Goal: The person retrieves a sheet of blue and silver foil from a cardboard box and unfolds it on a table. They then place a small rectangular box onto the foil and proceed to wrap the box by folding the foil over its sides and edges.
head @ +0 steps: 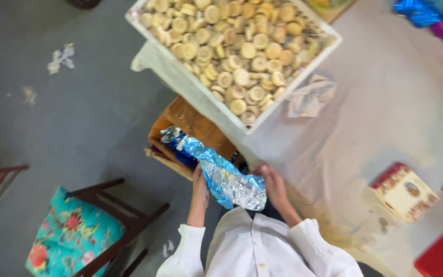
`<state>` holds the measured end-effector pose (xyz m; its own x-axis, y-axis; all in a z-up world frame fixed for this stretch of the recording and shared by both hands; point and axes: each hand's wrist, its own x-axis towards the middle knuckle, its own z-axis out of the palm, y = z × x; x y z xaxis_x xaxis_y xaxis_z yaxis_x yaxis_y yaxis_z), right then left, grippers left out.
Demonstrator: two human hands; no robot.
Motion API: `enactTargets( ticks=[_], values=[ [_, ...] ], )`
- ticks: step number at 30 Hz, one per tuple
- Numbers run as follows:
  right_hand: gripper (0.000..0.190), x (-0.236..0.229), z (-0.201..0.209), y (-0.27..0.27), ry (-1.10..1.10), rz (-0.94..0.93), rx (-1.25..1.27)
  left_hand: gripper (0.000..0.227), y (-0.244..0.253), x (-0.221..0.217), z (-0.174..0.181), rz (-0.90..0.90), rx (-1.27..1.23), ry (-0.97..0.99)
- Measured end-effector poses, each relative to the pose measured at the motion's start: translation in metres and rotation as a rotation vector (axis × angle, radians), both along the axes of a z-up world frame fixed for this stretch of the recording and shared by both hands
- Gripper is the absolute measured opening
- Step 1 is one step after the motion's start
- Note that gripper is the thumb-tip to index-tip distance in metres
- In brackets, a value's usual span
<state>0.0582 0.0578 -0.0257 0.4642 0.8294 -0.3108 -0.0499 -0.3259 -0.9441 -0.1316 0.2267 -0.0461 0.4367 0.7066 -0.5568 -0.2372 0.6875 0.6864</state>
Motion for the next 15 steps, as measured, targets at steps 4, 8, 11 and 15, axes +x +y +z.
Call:
enactTargets(
  ticks=[4, 8, 11, 15],
  values=[
    [0.053, 0.039, 0.093, -0.014, 0.247, -0.151, 0.113, 0.023, -0.017, 0.038, -0.053, -0.192, 0.334, 0.142],
    [0.05, 0.045, 0.099, -0.037, -0.052, -0.076, 0.091, 0.021, -0.04, 0.096, 0.032, -0.547, 0.609, 0.296],
    [0.026, 0.068, 0.021, -0.081, 0.006, -0.411, 0.049, 0.029, -0.059, 0.136, 0.172, -0.526, 0.895, 0.573],
    [0.018, 0.102, 0.039, -0.129, 0.065, -0.68, 0.077, 0.024, -0.101, 0.155, 0.216, -0.203, 1.658, 0.391]
  ],
)
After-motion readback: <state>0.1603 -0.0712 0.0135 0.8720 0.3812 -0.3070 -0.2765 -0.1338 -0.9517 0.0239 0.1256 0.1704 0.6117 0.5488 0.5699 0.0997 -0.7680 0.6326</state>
